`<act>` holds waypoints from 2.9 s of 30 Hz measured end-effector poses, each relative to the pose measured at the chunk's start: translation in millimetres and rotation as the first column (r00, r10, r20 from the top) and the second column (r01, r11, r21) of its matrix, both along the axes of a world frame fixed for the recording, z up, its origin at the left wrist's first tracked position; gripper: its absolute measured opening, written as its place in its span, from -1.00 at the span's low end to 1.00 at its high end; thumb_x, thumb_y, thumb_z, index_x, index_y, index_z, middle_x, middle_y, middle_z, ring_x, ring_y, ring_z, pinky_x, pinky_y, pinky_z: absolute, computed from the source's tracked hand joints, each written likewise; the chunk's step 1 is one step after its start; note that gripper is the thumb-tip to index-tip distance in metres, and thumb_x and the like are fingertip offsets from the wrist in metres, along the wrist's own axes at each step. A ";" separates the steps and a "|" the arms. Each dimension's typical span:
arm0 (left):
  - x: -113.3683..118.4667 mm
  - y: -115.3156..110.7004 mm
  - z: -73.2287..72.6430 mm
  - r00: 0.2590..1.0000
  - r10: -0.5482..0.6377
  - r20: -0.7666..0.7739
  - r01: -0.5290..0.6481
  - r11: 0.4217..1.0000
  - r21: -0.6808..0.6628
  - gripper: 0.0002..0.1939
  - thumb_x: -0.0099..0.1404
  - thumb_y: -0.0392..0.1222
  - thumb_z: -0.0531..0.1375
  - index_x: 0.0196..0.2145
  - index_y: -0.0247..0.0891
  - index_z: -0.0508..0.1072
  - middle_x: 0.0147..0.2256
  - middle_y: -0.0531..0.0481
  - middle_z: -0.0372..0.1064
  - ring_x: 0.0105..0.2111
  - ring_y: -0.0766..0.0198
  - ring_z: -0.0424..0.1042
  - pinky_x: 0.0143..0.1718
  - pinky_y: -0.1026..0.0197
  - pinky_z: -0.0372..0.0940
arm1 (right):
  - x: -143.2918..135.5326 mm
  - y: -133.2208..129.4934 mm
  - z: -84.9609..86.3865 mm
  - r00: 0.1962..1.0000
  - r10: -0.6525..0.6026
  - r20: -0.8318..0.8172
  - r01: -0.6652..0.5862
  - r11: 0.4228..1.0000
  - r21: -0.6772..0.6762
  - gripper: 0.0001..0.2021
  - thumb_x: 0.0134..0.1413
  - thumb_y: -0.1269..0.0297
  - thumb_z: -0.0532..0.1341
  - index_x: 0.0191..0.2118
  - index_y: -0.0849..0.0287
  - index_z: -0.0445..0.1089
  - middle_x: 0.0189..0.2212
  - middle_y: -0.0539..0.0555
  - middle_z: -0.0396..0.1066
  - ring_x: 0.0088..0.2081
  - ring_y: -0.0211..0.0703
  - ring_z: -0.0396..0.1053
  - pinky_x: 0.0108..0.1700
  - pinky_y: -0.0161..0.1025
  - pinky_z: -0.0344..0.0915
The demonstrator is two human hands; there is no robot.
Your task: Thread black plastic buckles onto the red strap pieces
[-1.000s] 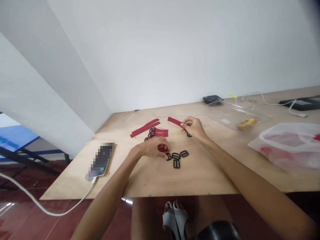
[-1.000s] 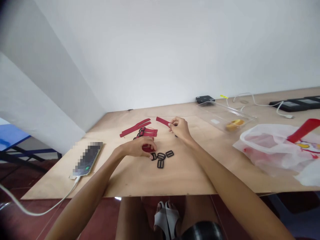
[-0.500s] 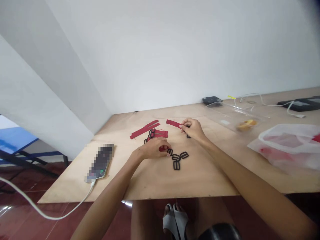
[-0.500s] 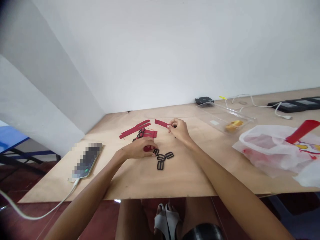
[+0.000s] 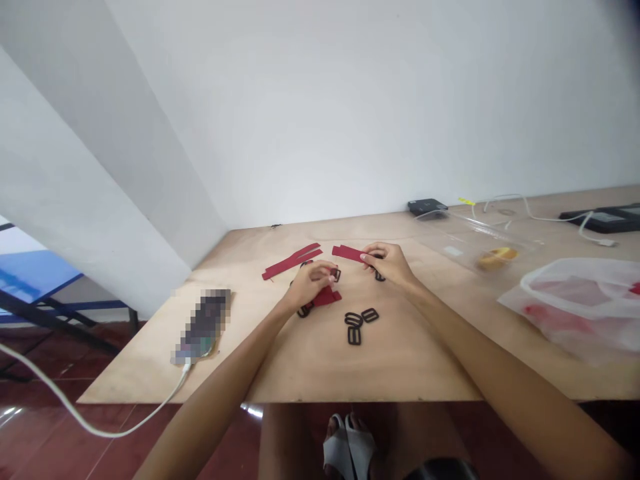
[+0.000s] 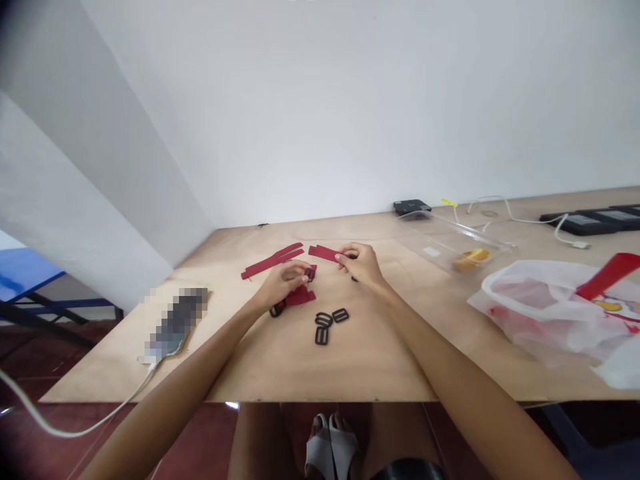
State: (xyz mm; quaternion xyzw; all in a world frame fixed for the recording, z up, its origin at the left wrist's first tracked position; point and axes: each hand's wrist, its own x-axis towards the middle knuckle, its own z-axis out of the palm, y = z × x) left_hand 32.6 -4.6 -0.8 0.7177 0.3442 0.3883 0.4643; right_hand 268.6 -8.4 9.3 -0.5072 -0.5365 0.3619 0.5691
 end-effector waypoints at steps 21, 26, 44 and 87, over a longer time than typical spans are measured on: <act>-14.7 16.2 5.9 0.856 0.125 0.502 0.130 0.887 -0.443 -0.63 0.20 -0.36 0.31 0.00 -0.34 0.53 -0.20 -0.10 0.44 -0.33 0.37 0.42 -0.36 0.33 0.27 | -25.5 -14.8 -2.3 0.987 0.157 -0.043 -0.154 0.986 0.066 -0.58 -0.18 -0.02 0.44 -0.31 0.26 0.52 -0.60 0.03 0.46 -0.60 -0.25 0.36 -0.51 -0.28 0.33; -15.7 14.1 11.7 0.895 0.126 0.428 0.100 0.878 -0.468 -0.63 0.24 -0.22 0.32 0.00 -0.35 0.55 -0.16 -0.16 0.45 -0.28 0.32 0.44 -0.31 0.30 0.30 | -26.1 -14.8 -3.6 0.988 0.155 -0.023 -0.153 0.985 0.076 -0.62 -0.15 0.03 0.42 -0.31 0.27 0.52 -0.57 0.05 0.47 -0.60 -0.25 0.35 -0.52 -0.28 0.31; -21.0 13.5 11.4 0.958 0.106 0.266 -0.002 0.931 -0.366 -0.43 0.10 -0.14 0.43 0.06 -0.35 0.50 -0.24 -0.16 0.50 -0.22 0.20 0.48 -0.37 0.28 0.26 | -29.2 -18.1 -1.2 0.983 0.181 0.042 -0.185 0.975 0.120 -0.66 -0.06 0.02 0.38 -0.30 0.22 0.50 -0.56 0.02 0.45 -0.58 -0.24 0.34 -0.50 -0.28 0.30; -18.8 -1.7 25.5 0.789 -0.041 0.613 0.339 0.862 -0.378 -0.72 0.12 -0.25 0.27 -0.18 -0.40 0.52 -0.26 -0.24 0.47 -0.21 0.11 0.44 -0.32 0.20 0.27 | -49.2 -24.1 -8.3 0.826 0.356 -0.437 -0.395 0.919 0.001 -0.62 -0.32 0.28 0.52 -0.26 0.18 0.53 -0.33 0.04 0.53 -0.34 -0.22 0.43 -0.26 -0.25 0.35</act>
